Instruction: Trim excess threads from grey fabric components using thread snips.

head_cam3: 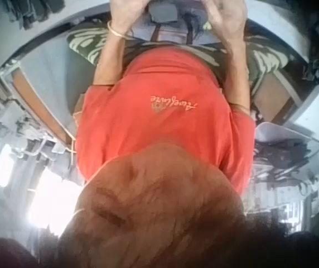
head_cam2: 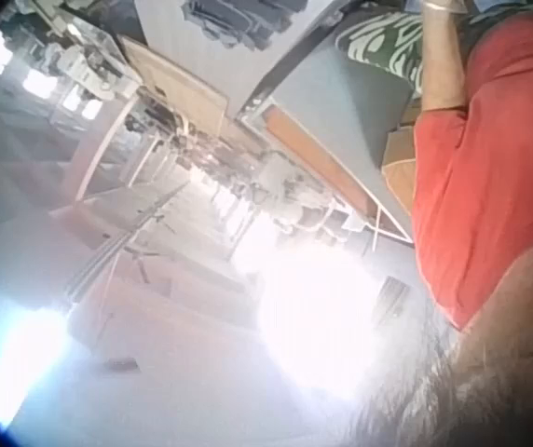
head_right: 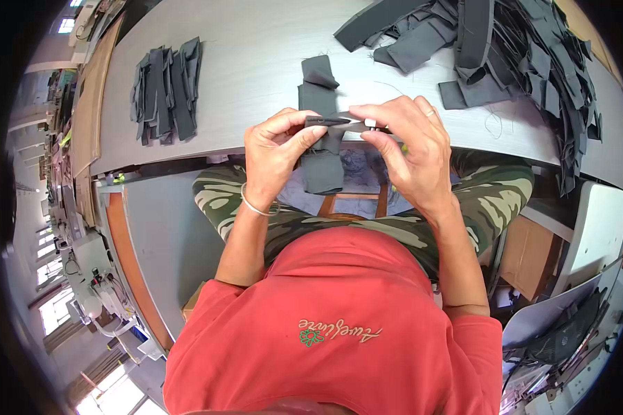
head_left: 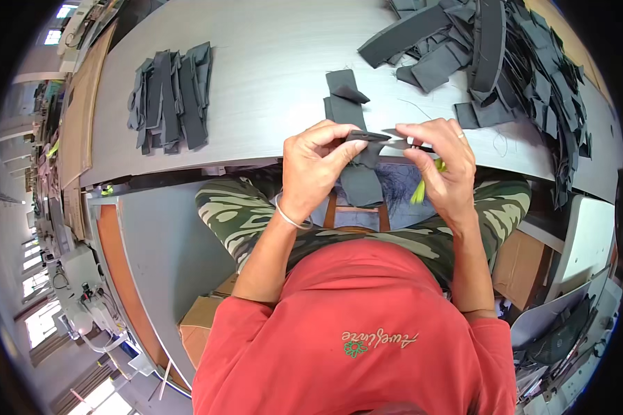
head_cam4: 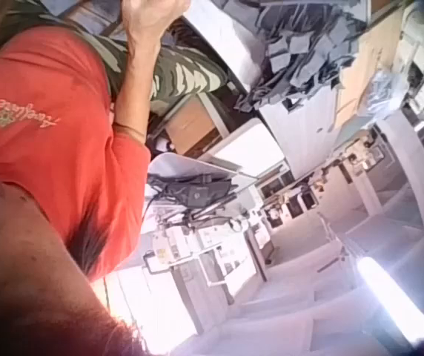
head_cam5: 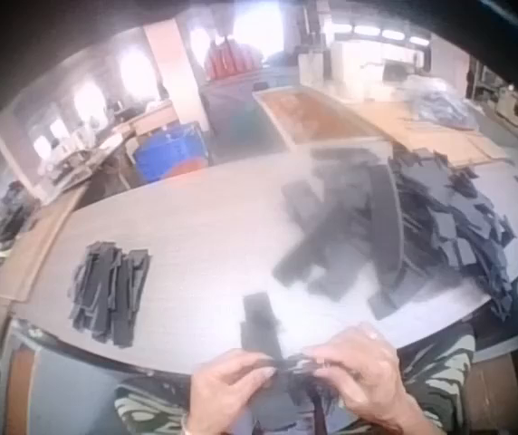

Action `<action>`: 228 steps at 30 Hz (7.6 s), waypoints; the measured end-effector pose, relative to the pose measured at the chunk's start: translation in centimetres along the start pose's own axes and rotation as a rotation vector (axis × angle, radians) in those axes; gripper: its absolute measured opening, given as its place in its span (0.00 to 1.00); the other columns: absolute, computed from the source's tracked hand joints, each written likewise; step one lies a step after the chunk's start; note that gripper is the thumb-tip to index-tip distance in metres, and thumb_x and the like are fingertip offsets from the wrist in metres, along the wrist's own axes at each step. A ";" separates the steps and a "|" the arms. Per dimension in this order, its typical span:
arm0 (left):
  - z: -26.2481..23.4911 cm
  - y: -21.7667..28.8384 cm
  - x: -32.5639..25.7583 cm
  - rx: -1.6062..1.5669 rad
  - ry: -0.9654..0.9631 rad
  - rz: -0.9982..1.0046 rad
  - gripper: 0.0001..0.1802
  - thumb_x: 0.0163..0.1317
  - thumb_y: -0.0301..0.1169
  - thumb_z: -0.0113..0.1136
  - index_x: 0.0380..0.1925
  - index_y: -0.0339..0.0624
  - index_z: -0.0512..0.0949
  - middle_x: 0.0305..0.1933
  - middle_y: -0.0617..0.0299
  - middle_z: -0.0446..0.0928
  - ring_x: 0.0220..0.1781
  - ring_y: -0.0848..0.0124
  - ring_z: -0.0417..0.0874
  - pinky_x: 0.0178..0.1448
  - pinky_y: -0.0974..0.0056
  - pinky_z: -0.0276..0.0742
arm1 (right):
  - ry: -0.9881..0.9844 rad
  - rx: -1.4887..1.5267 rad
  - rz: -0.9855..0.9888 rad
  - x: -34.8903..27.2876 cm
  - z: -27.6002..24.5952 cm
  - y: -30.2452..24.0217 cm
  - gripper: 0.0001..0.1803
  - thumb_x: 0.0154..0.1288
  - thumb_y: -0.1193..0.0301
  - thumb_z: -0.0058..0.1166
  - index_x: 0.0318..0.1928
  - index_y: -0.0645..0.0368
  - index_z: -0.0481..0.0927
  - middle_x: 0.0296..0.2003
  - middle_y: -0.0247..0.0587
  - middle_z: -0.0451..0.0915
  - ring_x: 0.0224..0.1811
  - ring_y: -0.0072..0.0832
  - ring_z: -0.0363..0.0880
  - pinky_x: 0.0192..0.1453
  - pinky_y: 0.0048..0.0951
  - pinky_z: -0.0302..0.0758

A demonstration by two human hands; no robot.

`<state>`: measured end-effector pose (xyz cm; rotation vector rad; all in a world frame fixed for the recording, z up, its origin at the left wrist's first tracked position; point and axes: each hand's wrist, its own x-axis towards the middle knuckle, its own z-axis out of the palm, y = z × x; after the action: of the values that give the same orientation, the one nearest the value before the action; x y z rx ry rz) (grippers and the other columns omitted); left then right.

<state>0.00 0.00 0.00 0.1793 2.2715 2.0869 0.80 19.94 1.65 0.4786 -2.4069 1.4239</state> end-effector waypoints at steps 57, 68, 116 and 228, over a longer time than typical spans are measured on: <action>0.2 -3.4 -0.7 0.177 0.051 0.307 0.13 0.39 0.12 0.59 0.23 0.41 0.70 0.48 0.59 0.66 0.41 0.74 0.70 0.48 0.70 0.69 | -0.028 0.348 0.388 -1.8 1.0 0.9 0.10 0.66 0.74 0.52 0.47 0.58 0.81 0.37 0.30 0.80 0.37 0.16 0.72 0.46 0.17 0.68; 1.0 -3.1 -0.9 0.500 0.288 0.419 0.24 0.40 0.24 0.68 0.38 0.41 0.68 0.44 0.56 0.64 0.48 0.63 0.67 0.52 0.63 0.66 | -0.260 0.546 0.516 -1.5 2.6 1.0 0.11 0.59 0.77 0.61 0.43 0.59 0.79 0.25 0.24 0.70 0.29 0.11 0.65 0.35 0.15 0.67; 2.6 -1.9 -1.4 -0.323 0.010 -0.149 0.11 0.59 0.19 0.62 0.41 0.31 0.75 0.35 0.66 0.78 0.33 0.85 0.75 0.36 0.79 0.73 | -0.004 -0.055 0.132 -0.4 2.5 0.7 0.08 0.56 0.73 0.60 0.38 0.56 0.83 0.29 0.37 0.80 0.31 0.34 0.76 0.37 0.32 0.71; 0.7 -3.3 2.5 -0.500 -0.248 -0.146 0.33 0.54 0.20 0.61 0.54 0.39 0.51 0.50 0.37 0.75 0.55 0.59 0.77 0.64 0.57 0.69 | 0.021 0.687 0.779 -2.8 -1.0 3.9 0.12 0.67 0.67 0.54 0.29 0.61 0.77 0.21 0.20 0.66 0.24 0.12 0.59 0.29 0.18 0.58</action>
<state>-2.53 0.74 -3.23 0.2234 1.5253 2.3184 1.71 22.90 -2.10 -0.4116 -2.1008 2.5643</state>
